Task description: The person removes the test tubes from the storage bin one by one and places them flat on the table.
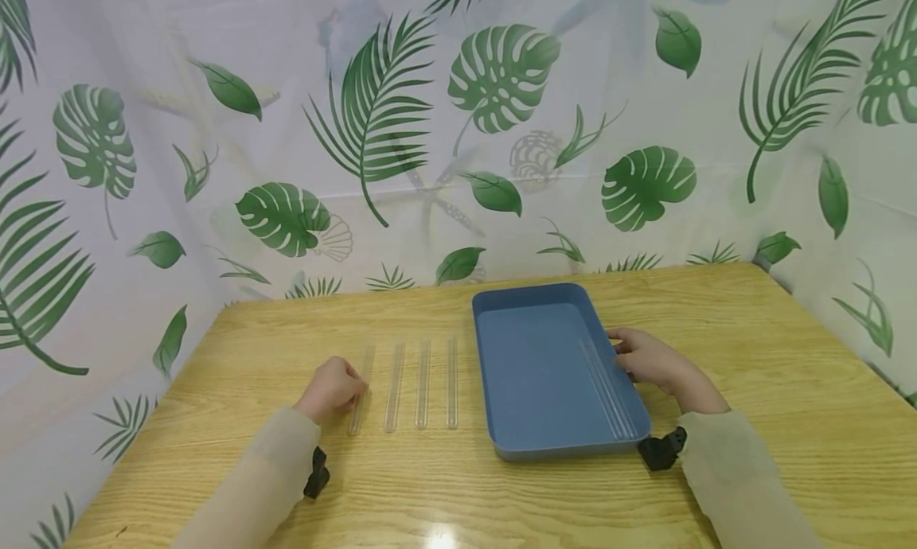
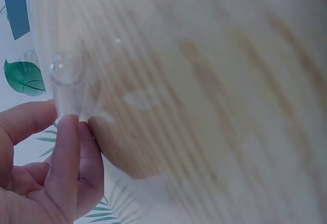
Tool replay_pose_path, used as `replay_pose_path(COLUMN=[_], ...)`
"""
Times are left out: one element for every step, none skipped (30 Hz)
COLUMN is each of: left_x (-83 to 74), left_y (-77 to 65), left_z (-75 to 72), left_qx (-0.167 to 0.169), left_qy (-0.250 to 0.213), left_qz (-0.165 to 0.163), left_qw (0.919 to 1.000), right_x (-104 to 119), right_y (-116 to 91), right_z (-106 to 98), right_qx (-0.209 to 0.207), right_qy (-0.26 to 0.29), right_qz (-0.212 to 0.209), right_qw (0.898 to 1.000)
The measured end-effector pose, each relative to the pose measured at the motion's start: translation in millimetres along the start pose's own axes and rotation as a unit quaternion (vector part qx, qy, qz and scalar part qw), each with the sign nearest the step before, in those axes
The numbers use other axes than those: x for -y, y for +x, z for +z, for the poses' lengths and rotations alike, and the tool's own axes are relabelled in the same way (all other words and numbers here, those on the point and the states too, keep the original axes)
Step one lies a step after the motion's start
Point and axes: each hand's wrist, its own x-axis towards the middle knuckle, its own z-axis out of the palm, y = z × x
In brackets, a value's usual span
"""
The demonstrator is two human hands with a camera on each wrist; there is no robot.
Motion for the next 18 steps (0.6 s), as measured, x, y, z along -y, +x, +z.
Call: replay_pose_path(left_x=[0.3,0.0,-0.2,-0.1,0.0,0.0,0.2,0.0,0.2,0.2,0.2,0.1,-0.2,-0.5,-0.6,-0.7,-0.8,-0.7], left_y=[0.3,0.2,0.2,0.3,0.3,0.3,0.2,-0.2,-0.3,-0.7,-0.9,-1.0,-1.2,-1.4,-1.4,-1.6,-1.6,-1.9], left_z=[0.4,0.6,0.8,1.1,1.2,1.3,1.3,1.2,1.2,1.0,0.8,0.7,0.5,0.3,0.1,-0.1,-0.3,-0.6], left_qx=[0.001,0.002,0.001,0.001,0.001,0.001,0.001,0.000,-0.001,-0.001,-0.001,-0.002,-0.003,-0.003,-0.004,-0.004,-0.002,-0.002], left_qy=[0.000,0.000,0.001,0.002,0.003,0.003,0.003,0.003,0.002,0.004,0.004,0.005,0.007,0.008,0.010,0.012,0.012,0.014], left_qz=[-0.002,-0.003,-0.005,-0.004,-0.003,-0.001,0.000,0.002,0.004,0.007,0.009,0.010,0.012,0.013,0.013,0.013,0.010,0.009], left_qw=[1.0000,1.0000,1.0000,1.0000,1.0000,1.0000,1.0000,1.0000,1.0000,1.0000,1.0000,0.9999,0.9999,0.9999,0.9998,0.9998,0.9999,0.9999], right_x=[0.0,-0.1,-0.2,-0.3,-0.4,-0.5,-0.5,-0.6,-0.6,-0.5,-0.5,-0.4,-0.3,-0.2,0.0,0.0,0.0,0.0], right_y=[-0.1,-0.3,-0.5,-0.6,-0.7,-0.8,-0.8,-0.9,-0.9,-0.8,-0.8,-0.8,-0.8,-0.9,-0.9,-0.9,-0.9,-0.8], right_z=[0.1,0.1,0.2,0.3,0.3,0.3,0.4,0.3,0.2,0.2,0.1,0.0,-0.1,-0.2,-0.2,-0.2,-0.2,-0.2], right_qx=[0.000,-0.001,0.000,-0.001,-0.001,-0.001,-0.001,0.000,0.000,0.000,0.000,0.000,0.001,0.001,0.001,0.001,0.002,0.002], right_qy=[0.000,-0.001,0.000,0.000,0.000,0.001,0.001,0.002,0.003,0.004,0.004,0.004,0.004,0.004,0.003,0.003,0.004,0.005], right_qz=[0.000,0.000,0.000,-0.001,-0.001,-0.001,-0.001,-0.001,0.000,0.000,0.000,0.000,-0.001,-0.001,-0.001,-0.001,-0.002,-0.003], right_qw=[1.000,1.000,1.000,1.000,1.000,1.000,1.000,1.000,1.000,1.000,1.000,1.000,1.000,1.000,1.000,1.000,1.000,1.000])
